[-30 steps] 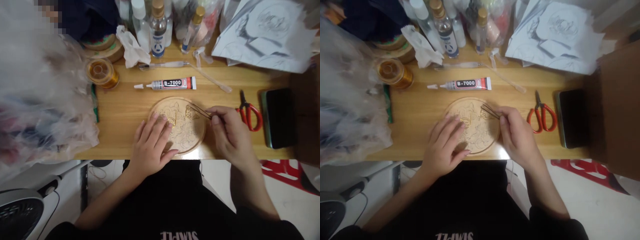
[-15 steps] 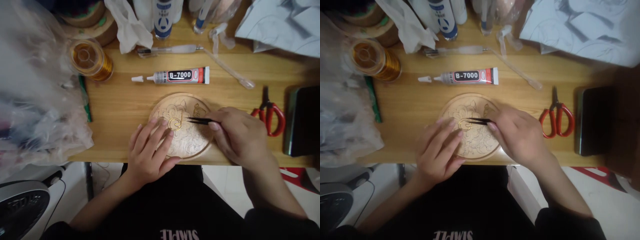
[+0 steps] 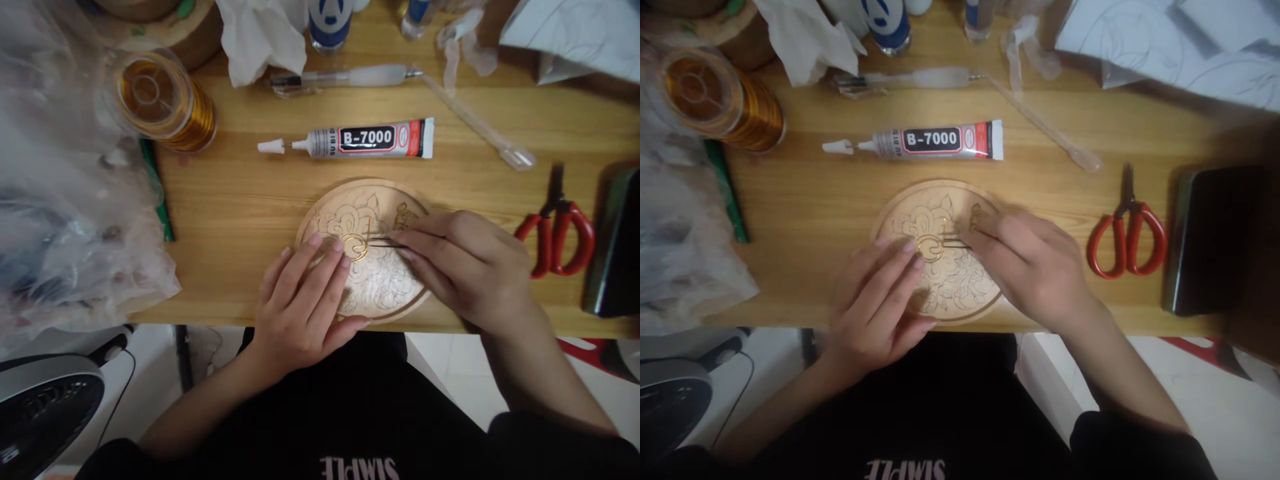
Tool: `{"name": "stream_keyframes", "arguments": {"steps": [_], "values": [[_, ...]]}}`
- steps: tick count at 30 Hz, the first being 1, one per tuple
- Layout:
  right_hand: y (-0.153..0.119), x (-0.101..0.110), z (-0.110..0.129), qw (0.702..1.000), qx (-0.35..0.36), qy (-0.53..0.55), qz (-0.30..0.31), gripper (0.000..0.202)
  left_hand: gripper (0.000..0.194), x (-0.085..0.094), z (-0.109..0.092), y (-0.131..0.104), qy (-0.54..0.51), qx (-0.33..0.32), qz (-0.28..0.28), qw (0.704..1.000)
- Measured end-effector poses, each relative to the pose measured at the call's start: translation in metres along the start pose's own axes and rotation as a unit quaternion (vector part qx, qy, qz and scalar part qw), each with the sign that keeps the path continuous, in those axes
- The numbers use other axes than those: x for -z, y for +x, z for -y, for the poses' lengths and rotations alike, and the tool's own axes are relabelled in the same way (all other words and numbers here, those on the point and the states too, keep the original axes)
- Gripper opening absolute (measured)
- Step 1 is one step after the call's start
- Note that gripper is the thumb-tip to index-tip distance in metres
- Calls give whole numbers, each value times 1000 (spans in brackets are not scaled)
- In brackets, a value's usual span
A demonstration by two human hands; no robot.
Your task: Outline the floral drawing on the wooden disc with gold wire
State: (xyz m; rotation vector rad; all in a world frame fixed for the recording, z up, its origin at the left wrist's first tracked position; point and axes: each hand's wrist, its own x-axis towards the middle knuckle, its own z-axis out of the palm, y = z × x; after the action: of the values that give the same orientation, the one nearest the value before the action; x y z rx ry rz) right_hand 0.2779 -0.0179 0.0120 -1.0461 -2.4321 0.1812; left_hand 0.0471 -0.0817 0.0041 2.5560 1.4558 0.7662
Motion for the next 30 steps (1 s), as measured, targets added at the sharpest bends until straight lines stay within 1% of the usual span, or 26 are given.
{"name": "stream_keyframes", "arguments": {"steps": [5, 9, 13, 17, 23, 25, 28, 30], "values": [[1, -3, -2, 1000, 16, 17, -7, 26, 54, 0, 0, 1, -4, -1, 9, 1000], [1, -3, -2, 1000, 15, 22, -2, 26, 54, 1, 0, 1, -2, -1, 12, 1000], [2, -2, 0, 1000, -2, 24, 1, 26, 60, 2, 0, 3, 10, -16, 39, 999], [2, -4, 0, 1000, 6, 26, -7, 27, 66, 2, -2, 4, 30, -14, 66, 997], [3, -2, -1, 999, 6, 38, -10, 27, 67, 0, -2, 3, 32, -8, 83, 996], [6, -1, 1, 999, -16, 51, -7, 21, 67, 0, -2, 3, 31, -5, 85, 996], [10, -2, 6, 990, -111, 82, -11, 7, 65, 0, -1, 3, 25, -6, 85, 996], [11, -3, 10, 982, -161, 92, -20, 5, 64, -1, -1, 4, 17, -5, 80, 997]]}}
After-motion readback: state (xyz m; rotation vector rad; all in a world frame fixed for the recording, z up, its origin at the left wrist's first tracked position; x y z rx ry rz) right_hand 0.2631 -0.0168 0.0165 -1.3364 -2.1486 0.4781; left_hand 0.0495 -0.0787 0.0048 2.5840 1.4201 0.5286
